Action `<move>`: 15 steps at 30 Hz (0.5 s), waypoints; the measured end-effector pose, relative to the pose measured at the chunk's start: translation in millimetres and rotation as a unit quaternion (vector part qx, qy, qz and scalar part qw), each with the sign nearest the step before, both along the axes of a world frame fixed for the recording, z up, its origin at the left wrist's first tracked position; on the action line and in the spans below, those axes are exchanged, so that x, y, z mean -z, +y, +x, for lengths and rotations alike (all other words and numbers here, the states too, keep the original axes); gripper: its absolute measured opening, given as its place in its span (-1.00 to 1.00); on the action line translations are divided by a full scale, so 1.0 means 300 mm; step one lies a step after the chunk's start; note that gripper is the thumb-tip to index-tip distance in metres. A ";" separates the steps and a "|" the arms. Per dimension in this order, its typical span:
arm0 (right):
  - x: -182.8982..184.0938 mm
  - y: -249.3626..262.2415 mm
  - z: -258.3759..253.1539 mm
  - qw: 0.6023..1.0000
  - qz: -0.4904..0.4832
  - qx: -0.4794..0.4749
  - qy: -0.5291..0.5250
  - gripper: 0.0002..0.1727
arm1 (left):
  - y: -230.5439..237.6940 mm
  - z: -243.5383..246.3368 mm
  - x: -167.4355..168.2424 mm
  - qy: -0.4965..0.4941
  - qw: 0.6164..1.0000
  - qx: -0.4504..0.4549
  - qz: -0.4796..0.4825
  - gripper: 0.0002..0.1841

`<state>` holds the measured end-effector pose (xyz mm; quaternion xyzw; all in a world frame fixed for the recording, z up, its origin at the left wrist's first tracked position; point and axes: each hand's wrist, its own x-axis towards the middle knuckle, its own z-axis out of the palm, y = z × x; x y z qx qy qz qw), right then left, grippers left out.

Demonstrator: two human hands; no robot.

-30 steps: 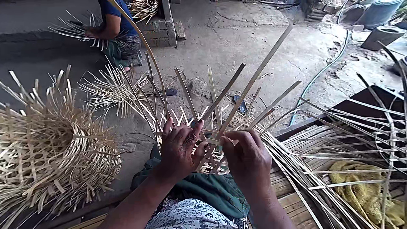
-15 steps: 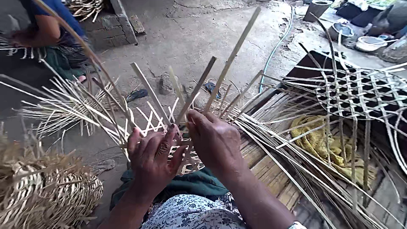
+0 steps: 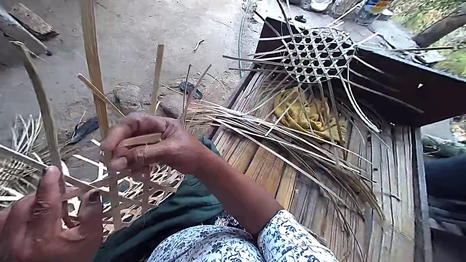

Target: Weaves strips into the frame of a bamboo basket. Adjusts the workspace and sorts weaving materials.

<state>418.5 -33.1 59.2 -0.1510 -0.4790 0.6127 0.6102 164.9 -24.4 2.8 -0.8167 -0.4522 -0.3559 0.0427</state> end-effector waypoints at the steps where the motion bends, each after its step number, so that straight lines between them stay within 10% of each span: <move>1: -0.002 -0.006 0.030 0.999 0.009 0.029 -0.019 -0.62 | 0.004 0.003 -0.004 -0.004 1.000 -0.001 -0.003 -0.30; 4: 0.080 -0.028 0.196 0.945 -0.013 0.245 -0.219 -0.57 | 0.015 -0.008 -0.010 -0.003 1.000 -0.003 0.001 -0.30; 6: 0.218 -0.072 0.368 0.779 -0.099 0.390 -0.482 -0.72 | 0.024 -0.016 -0.015 -0.001 1.000 -0.005 0.010 -0.31; 10: 0.547 -0.249 0.647 0.441 -0.448 0.275 -0.727 -0.63 | 0.030 -0.028 -0.010 -0.001 1.000 -0.010 0.015 -0.31; 12: 0.657 -0.352 0.705 0.396 -0.510 0.223 -0.731 -0.61 | 0.036 -0.023 -0.011 -0.004 1.000 -0.005 0.014 -0.31; 15: 0.673 -0.435 0.719 0.485 -0.510 0.195 -0.684 -0.63 | 0.045 -0.009 -0.021 -0.004 1.000 0.003 0.014 -0.32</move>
